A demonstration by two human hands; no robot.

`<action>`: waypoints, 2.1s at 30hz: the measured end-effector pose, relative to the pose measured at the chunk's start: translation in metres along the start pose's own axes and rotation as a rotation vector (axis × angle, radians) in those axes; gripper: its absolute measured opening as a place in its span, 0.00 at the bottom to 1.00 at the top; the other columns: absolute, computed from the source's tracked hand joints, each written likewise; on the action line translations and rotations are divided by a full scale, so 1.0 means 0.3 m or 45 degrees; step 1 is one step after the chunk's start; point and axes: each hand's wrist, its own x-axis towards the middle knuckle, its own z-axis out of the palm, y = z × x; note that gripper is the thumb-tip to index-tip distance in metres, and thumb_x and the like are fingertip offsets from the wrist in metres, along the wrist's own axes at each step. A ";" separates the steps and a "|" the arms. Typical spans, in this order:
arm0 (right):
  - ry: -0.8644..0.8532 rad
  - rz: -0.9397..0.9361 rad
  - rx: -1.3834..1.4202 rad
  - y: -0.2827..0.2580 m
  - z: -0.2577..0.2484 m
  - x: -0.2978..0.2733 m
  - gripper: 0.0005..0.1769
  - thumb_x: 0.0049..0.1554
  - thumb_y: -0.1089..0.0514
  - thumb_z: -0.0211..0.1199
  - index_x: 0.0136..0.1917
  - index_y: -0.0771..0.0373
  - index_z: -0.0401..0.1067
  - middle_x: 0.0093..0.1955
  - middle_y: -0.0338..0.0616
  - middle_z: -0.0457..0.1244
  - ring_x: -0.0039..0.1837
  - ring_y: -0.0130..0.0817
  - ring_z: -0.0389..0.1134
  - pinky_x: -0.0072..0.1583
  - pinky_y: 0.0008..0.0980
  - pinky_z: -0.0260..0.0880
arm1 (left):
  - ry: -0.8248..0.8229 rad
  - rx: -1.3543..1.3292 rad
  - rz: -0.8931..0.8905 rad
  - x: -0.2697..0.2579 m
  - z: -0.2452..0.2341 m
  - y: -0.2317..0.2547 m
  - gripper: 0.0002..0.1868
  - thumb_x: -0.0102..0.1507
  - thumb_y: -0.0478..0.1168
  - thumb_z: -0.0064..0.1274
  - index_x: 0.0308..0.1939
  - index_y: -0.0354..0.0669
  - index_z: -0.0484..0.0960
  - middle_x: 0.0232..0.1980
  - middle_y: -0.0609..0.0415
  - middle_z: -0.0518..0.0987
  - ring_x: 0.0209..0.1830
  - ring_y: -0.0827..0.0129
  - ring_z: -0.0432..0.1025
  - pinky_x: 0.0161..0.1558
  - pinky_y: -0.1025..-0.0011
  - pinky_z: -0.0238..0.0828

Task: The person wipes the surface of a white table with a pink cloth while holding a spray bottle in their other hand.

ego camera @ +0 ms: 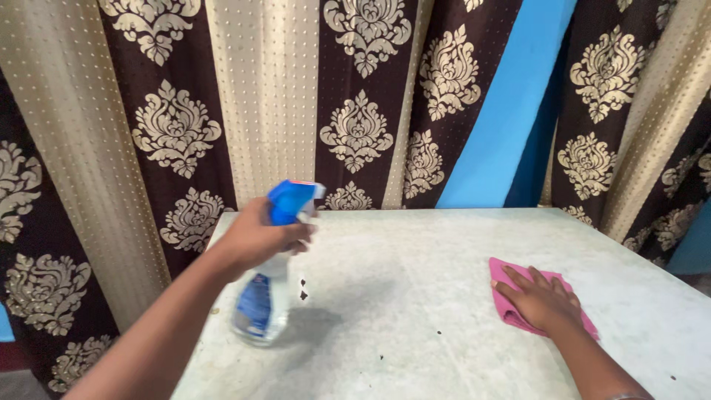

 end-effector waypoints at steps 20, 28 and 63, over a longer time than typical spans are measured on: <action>0.028 0.019 0.009 -0.017 -0.019 -0.043 0.43 0.55 0.16 0.39 0.81 0.16 0.41 0.88 0.31 0.33 0.87 0.50 0.34 0.80 0.55 0.34 | -0.051 0.725 -0.199 0.130 0.531 0.113 0.21 0.52 0.53 0.67 0.32 0.37 0.89 0.31 0.48 0.87 0.32 0.63 0.83 0.44 0.66 0.78; 0.007 0.033 0.046 -0.025 -0.031 -0.057 0.42 0.55 0.16 0.38 0.81 0.17 0.42 0.88 0.30 0.33 0.87 0.49 0.33 0.81 0.56 0.32 | 0.139 0.859 -0.159 0.104 0.529 0.141 0.21 0.50 0.52 0.67 0.37 0.41 0.87 0.42 0.44 0.85 0.45 0.53 0.80 0.48 0.59 0.76; -0.016 -0.384 0.113 -0.479 -0.078 -0.136 0.41 0.57 0.18 0.38 0.81 0.19 0.42 0.88 0.30 0.33 0.86 0.50 0.32 0.80 0.58 0.32 | 0.372 -0.269 0.324 -0.010 0.199 -0.046 0.14 0.56 0.37 0.64 0.44 0.34 0.83 0.33 0.53 0.84 0.28 0.71 0.80 0.34 0.71 0.80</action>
